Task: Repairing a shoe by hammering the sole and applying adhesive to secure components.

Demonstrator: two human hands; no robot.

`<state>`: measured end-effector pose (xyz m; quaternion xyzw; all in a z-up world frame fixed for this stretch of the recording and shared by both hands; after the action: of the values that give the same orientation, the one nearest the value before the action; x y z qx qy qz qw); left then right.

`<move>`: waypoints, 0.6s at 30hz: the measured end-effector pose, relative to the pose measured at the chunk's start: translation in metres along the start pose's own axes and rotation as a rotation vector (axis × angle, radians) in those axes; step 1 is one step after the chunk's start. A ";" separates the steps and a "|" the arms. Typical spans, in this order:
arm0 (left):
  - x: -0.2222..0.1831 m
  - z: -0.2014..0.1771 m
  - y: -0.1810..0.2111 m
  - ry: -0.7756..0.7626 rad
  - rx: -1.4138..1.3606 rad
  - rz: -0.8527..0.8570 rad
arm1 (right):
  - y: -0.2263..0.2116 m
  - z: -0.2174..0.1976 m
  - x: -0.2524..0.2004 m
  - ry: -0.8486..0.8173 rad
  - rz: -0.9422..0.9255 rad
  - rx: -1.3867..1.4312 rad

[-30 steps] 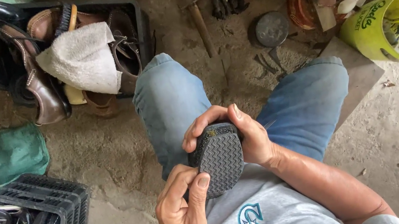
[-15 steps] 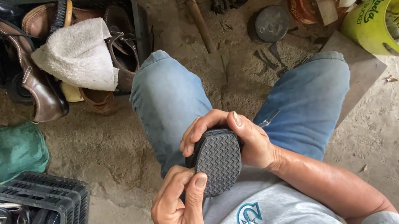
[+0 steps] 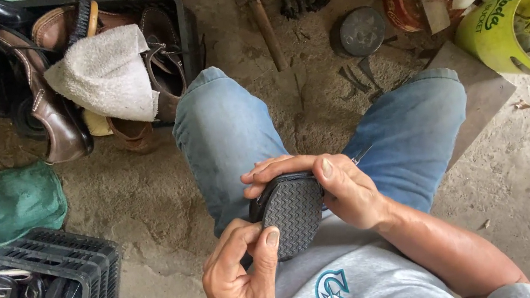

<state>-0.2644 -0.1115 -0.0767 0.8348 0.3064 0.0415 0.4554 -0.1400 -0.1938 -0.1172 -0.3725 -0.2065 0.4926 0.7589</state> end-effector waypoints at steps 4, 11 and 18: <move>0.000 0.001 0.002 -0.003 0.025 -0.002 | -0.007 0.004 -0.003 0.009 -0.009 -0.068; 0.002 0.006 0.009 -0.022 0.020 0.023 | 0.004 -0.006 -0.017 0.175 0.004 -0.045; 0.005 0.023 0.018 -0.092 0.048 0.092 | 0.045 -0.055 -0.052 0.525 -0.064 0.462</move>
<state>-0.2439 -0.1332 -0.0767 0.8598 0.2474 0.0165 0.4464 -0.1512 -0.2500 -0.1840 -0.2982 0.1013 0.3897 0.8654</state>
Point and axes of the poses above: each hand's wrist, its own x-axis towards the middle knuckle, its own z-axis out of the palm, y = z × x, the point moved 8 cm from there along x, towards the middle knuckle, and after that the axes turned 11 degrees about x, right-handed, at the moved point
